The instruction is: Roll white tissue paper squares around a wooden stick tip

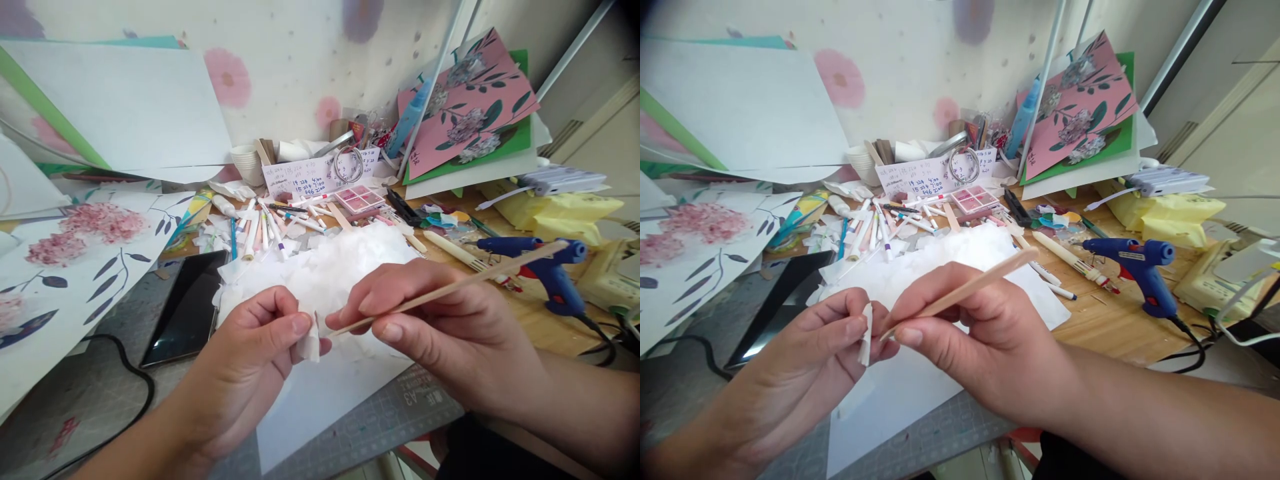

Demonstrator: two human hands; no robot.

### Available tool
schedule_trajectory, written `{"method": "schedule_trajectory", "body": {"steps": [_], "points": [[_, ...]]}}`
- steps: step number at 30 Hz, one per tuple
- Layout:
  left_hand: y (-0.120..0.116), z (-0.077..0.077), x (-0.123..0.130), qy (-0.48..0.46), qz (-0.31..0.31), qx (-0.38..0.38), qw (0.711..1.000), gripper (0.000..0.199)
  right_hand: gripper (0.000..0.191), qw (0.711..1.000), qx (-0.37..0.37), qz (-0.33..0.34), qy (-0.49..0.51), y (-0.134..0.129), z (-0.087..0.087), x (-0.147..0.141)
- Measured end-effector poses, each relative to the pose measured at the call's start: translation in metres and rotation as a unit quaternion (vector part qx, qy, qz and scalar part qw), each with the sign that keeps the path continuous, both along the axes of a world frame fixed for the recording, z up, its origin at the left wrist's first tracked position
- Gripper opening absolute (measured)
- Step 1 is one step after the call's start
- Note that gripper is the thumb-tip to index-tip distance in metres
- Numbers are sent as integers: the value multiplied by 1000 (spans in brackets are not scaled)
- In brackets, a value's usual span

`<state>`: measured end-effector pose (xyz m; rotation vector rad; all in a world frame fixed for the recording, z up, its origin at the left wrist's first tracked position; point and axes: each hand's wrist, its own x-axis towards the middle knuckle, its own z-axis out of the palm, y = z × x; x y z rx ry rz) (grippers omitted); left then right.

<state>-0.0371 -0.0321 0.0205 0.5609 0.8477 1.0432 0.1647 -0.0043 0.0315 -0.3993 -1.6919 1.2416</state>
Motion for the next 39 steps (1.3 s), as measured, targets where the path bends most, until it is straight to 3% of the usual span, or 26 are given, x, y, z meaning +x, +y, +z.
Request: {"method": "schedule_trajectory", "body": {"steps": [3, 7, 12, 15, 21, 27, 39], "points": [[0, 0, 0, -20, 14, -5, 1000, 19, 14, 1000, 19, -12, 2, 0, 0, -1], [0, -1, 0, -21, -4, 0, 1000, 34, 10, 999, 28, -26, 15, 2, -1, -2], [-1, 0, -2, -45, -43, 16, 998, 14, 12, 999, 5, -25, 19, 0, -1, -2], [-1, -1, -3, -62, -53, 12, 997, 12, 14, 999, 5, -38, 22, -2, -2, -3], [-1, -5, -5, -91, -79, 15, 993, 9, 9, 994, 70, -76, 18, -3, 0, -3], [-1, -3, -2, -106, -72, 4, 992, 9, 14, 997, 64, -33, 26, -2, 5, -3], [-1, 0, 0, -94, -62, -10, 994, 11, 17, 998, 52, -33, 11, -3, 7, -1]]}}
